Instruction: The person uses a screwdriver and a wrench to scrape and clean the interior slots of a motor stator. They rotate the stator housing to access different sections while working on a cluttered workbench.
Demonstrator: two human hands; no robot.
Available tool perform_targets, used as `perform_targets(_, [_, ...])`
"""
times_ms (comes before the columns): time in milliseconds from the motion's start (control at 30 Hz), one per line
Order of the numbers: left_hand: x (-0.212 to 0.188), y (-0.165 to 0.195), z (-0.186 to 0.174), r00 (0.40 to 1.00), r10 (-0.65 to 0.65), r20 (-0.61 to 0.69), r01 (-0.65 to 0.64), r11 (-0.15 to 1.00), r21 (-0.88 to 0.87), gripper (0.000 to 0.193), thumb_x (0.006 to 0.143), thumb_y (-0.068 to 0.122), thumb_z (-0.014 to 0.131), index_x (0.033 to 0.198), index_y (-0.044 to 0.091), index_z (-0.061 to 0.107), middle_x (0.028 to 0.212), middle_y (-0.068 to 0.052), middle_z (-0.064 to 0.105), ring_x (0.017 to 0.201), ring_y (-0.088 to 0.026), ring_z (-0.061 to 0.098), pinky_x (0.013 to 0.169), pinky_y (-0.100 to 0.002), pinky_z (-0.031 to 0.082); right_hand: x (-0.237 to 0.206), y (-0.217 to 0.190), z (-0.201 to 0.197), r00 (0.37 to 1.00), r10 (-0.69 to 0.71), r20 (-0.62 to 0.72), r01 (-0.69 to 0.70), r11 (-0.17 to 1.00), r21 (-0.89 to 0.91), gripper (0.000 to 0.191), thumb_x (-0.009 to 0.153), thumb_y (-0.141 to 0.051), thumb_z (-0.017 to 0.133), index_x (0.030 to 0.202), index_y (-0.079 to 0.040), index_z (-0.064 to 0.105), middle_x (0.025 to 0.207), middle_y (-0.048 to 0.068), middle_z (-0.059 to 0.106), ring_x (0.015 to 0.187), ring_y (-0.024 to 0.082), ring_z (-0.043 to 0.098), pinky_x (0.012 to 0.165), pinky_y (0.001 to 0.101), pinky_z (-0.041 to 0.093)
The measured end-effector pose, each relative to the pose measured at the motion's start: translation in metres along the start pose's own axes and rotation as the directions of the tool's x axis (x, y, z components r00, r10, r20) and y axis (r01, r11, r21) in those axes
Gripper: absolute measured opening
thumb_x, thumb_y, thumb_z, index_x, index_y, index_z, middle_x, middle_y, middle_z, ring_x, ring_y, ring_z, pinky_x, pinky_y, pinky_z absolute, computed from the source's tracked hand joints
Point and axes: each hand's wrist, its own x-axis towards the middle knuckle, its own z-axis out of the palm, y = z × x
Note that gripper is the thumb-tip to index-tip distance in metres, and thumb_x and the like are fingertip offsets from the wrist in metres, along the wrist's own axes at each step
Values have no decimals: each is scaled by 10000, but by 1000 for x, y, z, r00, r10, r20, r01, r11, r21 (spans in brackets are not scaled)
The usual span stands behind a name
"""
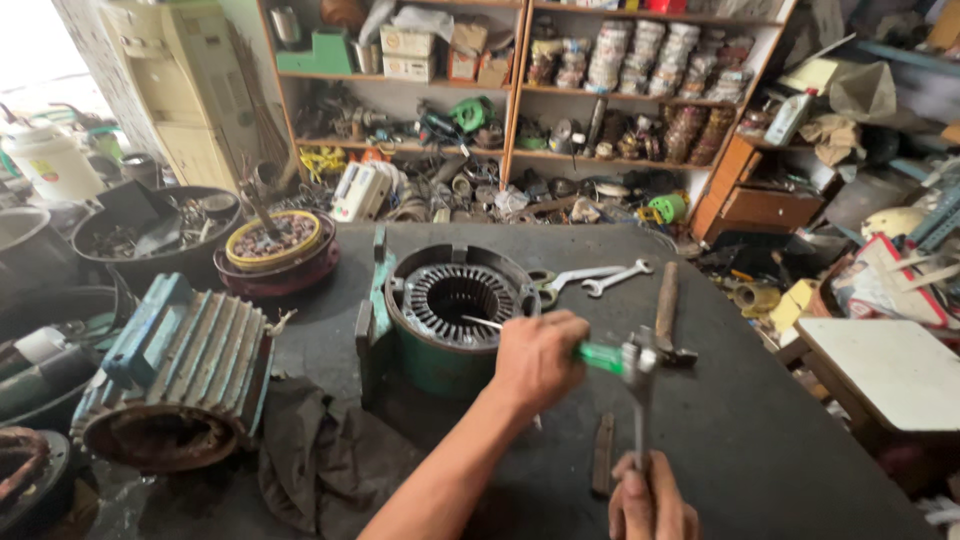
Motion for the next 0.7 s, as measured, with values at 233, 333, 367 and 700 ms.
perform_targets(233, [-27, 29, 12, 985, 168, 44, -160, 977, -140, 198, 693, 186, 744, 831, 132, 613, 822, -38, 622, 658, -302, 633, 595, -433, 491, 4, 22, -20, 985, 162, -68, -126, 921, 370, 456, 949, -439, 436, 1169, -78, 607, 520, 91, 583, 354, 96, 362, 335, 260, 267])
perform_targets(333, [-39, 40, 16, 965, 251, 72, -232, 950, -209, 243, 783, 296, 770, 841, 137, 595, 839, -29, 617, 673, -277, 639, 614, -422, 498, 20, 29, -52, 988, 153, -24, -140, 948, 284, 535, 952, -312, 405, 1381, -57, 599, 660, 101, 650, 457, 87, 448, 398, 235, 305])
perform_targets(367, [-43, 45, 17, 954, 288, 83, -262, 935, -238, 278, 821, 343, 778, 847, 139, 590, 845, -26, 616, 677, -266, 643, 620, -419, 502, 35, 27, -69, 995, 86, 54, -96, 970, 222, 551, 929, -271, 437, 1425, -59, 546, 730, 96, 667, 536, 89, 529, 469, 233, 401])
perform_targets(700, [-81, 59, 82, 698, 411, 586, -264, 909, -324, 154, 924, 260, 566, 859, 167, 669, 720, -65, 696, 678, -286, 719, 593, -420, 552, 111, -117, -83, 852, -1, 523, 261, 868, -423, 773, 931, -206, 651, 1620, -239, 301, 941, 20, 786, 697, 130, 742, 686, 319, 587])
